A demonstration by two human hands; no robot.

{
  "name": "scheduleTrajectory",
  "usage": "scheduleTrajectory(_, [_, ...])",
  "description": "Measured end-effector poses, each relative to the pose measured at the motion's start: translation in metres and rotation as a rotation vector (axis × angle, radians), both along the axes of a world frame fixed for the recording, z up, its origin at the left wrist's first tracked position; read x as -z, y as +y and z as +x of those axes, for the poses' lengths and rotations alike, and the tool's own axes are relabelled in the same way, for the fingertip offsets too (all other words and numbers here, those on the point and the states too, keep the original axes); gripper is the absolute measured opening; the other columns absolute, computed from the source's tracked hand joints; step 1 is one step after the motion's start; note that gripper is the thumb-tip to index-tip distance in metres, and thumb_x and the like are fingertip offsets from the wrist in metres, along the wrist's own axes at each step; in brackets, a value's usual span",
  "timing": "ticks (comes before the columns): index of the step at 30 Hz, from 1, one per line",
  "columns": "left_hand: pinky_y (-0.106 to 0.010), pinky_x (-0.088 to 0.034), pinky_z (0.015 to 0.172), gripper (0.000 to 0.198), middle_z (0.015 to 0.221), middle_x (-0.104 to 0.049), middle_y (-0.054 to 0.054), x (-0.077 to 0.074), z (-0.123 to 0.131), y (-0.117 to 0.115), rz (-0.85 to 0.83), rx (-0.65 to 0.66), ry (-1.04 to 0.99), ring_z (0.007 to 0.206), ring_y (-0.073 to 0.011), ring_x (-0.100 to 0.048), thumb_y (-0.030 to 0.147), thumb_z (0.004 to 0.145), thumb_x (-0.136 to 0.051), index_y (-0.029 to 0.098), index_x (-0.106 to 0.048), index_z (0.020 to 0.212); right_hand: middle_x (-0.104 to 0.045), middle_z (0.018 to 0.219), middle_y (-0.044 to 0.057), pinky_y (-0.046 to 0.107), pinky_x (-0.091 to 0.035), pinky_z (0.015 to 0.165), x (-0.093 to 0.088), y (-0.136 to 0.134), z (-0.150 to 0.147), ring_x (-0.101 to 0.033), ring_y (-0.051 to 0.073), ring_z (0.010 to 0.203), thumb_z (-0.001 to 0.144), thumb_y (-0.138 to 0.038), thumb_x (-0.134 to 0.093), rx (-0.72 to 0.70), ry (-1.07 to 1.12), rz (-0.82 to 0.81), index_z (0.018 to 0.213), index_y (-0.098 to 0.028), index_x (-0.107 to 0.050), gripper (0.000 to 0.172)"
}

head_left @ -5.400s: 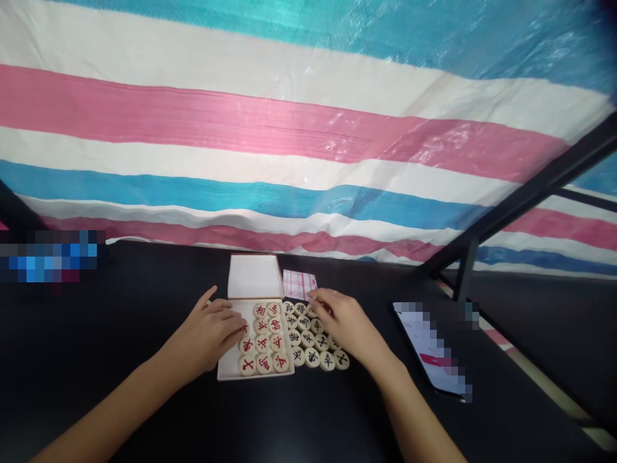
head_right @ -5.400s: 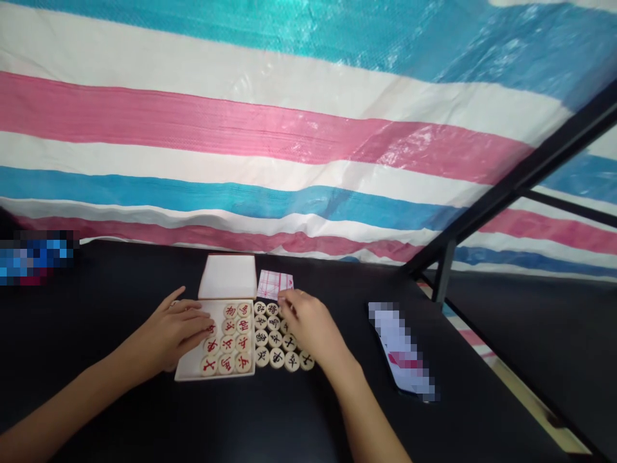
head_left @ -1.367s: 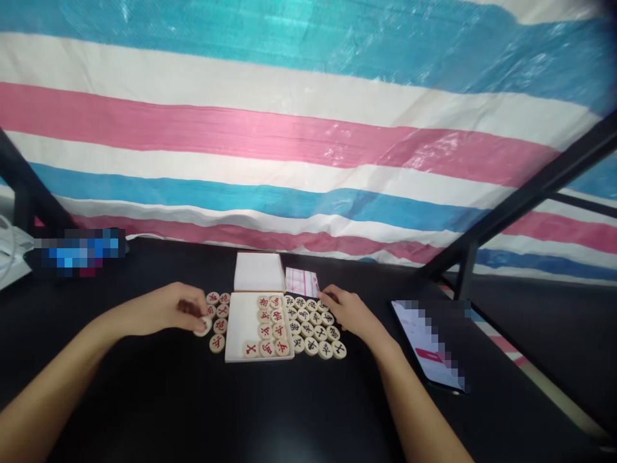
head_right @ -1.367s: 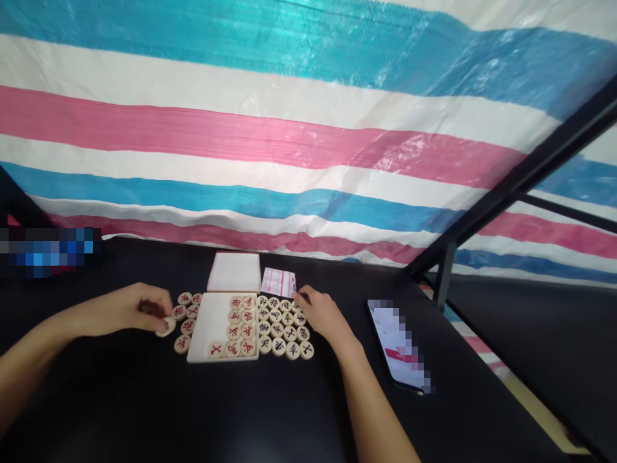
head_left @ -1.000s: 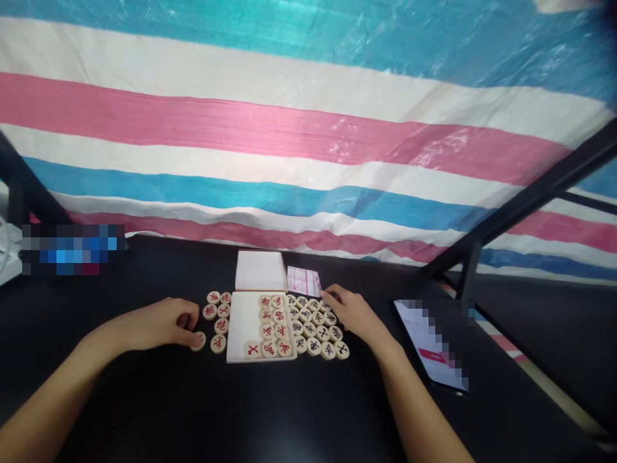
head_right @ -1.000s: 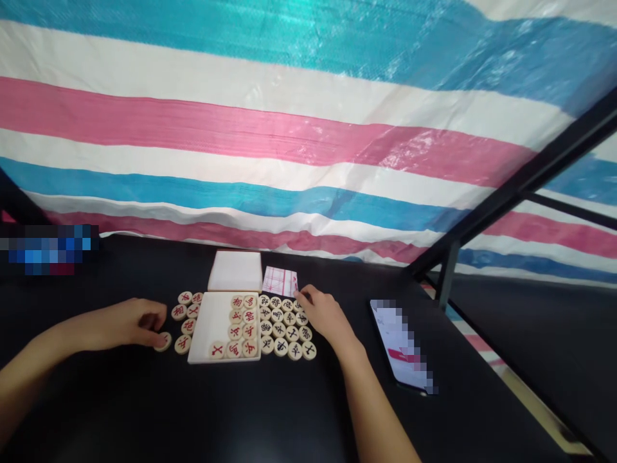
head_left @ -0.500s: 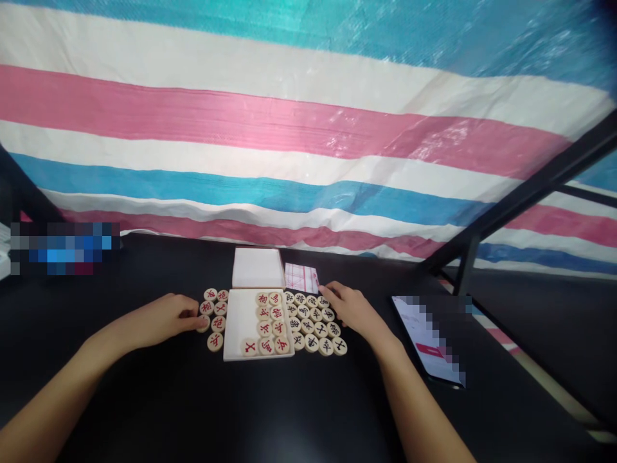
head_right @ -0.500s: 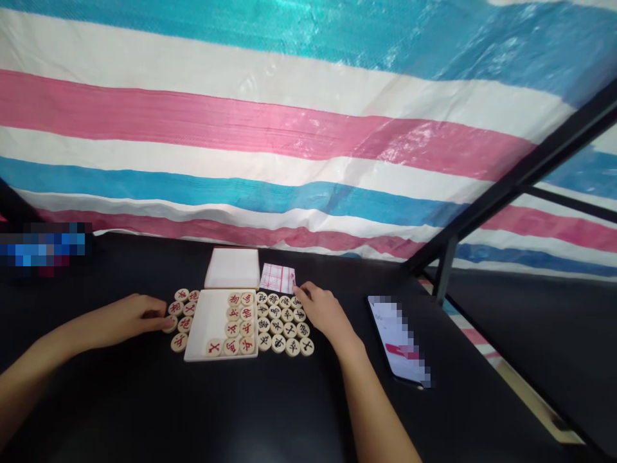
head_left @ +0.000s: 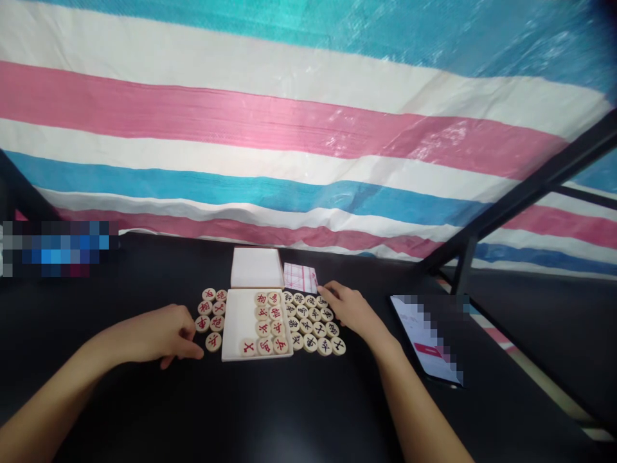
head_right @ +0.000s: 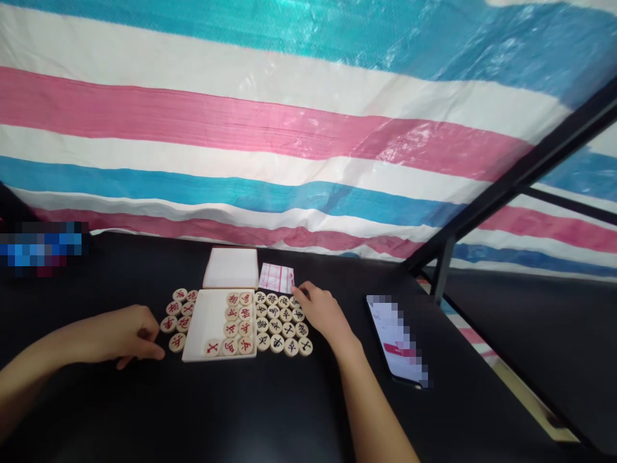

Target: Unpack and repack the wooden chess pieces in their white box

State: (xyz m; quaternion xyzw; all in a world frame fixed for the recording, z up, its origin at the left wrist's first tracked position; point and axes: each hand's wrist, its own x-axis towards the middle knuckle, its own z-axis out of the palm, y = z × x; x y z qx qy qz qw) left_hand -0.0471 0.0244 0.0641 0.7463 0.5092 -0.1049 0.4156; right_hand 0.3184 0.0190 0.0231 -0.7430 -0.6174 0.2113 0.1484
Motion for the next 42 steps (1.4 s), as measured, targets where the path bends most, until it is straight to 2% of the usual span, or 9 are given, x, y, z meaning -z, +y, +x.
scheduleTrajectory(8, [-0.023,-0.031,0.044,0.036,0.04,-0.049,0.003,0.009,0.012,-0.006,0.033,0.025,0.027,0.041,-0.0136,-0.049,0.047,0.078,-0.051,0.02,-0.052,0.054,-0.068,0.08,0.004,0.022,-0.039,0.054,0.0,0.0,0.0,-0.062,0.016,0.066,0.092,-0.044,-0.042,-0.004,-0.001,-0.007,0.094,-0.022,-0.062,0.03])
scheduleTrajectory(13, [-0.022,-0.031,0.043,0.03,0.048,-0.049,0.005,0.009,0.009,-0.006,0.043,0.058,-0.01,0.041,-0.0119,-0.047,0.05,0.077,-0.053,0.021,-0.061,0.069,-0.068,0.081,0.004,0.022,-0.039,0.053,0.0,0.0,0.001,-0.061,0.015,0.063,0.092,-0.043,-0.043,-0.014,0.0,-0.004,0.095,-0.021,-0.063,0.03])
scheduleTrajectory(17, [-0.022,-0.032,0.044,0.03,0.059,-0.053,0.004,0.003,0.006,-0.008,0.017,0.068,-0.033,0.044,-0.0111,-0.048,0.05,0.077,-0.054,0.023,-0.067,0.08,-0.068,0.079,0.004,0.023,-0.039,0.053,0.002,0.0,0.001,-0.06,0.014,0.058,0.092,-0.043,-0.043,-0.017,0.0,-0.005,0.095,-0.022,-0.063,0.029])
scheduleTrajectory(21, [-0.021,-0.032,0.045,0.031,0.058,-0.051,0.005,-0.013,0.01,-0.009,-0.003,0.106,-0.104,0.047,-0.0111,-0.048,0.049,0.082,-0.051,0.022,-0.066,0.076,-0.068,0.08,0.004,0.023,-0.039,0.054,0.002,0.002,0.002,-0.059,0.014,0.059,0.091,-0.043,-0.043,-0.019,0.016,-0.01,0.096,-0.022,-0.063,0.03])
scheduleTrajectory(24, [-0.022,-0.035,0.052,0.036,0.062,-0.055,0.003,-0.021,0.028,-0.012,0.188,0.174,-0.17,0.056,-0.0128,-0.054,0.045,0.088,-0.044,0.021,-0.065,0.072,-0.067,0.077,0.003,0.022,-0.04,0.053,0.003,0.003,0.003,-0.059,0.014,0.058,0.091,-0.044,-0.044,-0.022,0.026,-0.013,0.095,-0.022,-0.063,0.03])
scheduleTrajectory(27, [-0.025,-0.041,0.067,0.023,0.081,-0.066,-0.001,-0.02,0.053,-0.015,0.465,0.239,-0.136,0.076,-0.0172,-0.061,0.032,0.088,-0.05,0.022,-0.07,0.087,-0.067,0.076,0.003,0.022,-0.04,0.052,0.003,0.003,0.004,-0.059,0.013,0.057,0.091,-0.044,-0.044,-0.015,0.026,-0.02,0.095,-0.021,-0.063,0.03])
scheduleTrajectory(32, [-0.03,-0.042,0.074,0.016,0.08,-0.068,-0.005,-0.012,0.08,-0.018,0.591,0.477,-0.008,0.085,-0.0215,-0.061,0.024,0.086,-0.058,0.019,-0.073,0.079,-0.068,0.077,0.003,0.021,-0.04,0.052,0.003,0.003,0.004,-0.059,0.013,0.057,0.091,-0.043,-0.043,-0.033,0.035,-0.017,0.095,-0.021,-0.063,0.029])
scheduleTrajectory(37, [-0.031,-0.042,0.075,0.009,0.082,-0.068,-0.006,-0.007,0.087,-0.017,0.601,0.432,0.023,0.086,-0.0235,-0.06,0.025,0.08,-0.066,0.017,-0.069,0.077,-0.068,0.078,0.004,0.022,-0.041,0.054,0.001,0.002,0.003,-0.059,0.013,0.058,0.091,-0.043,-0.044,-0.037,0.025,-0.014,0.095,-0.021,-0.064,0.03])
scheduleTrajectory(42, [-0.028,-0.041,0.07,0.009,0.077,-0.062,-0.003,-0.007,0.076,-0.013,0.548,0.303,-0.034,0.077,-0.0188,-0.058,0.019,0.081,-0.056,0.019,-0.061,0.074,-0.068,0.078,0.004,0.022,-0.042,0.055,0.001,0.002,0.003,-0.059,0.013,0.059,0.091,-0.043,-0.044,-0.038,0.023,-0.019,0.096,-0.021,-0.064,0.03])
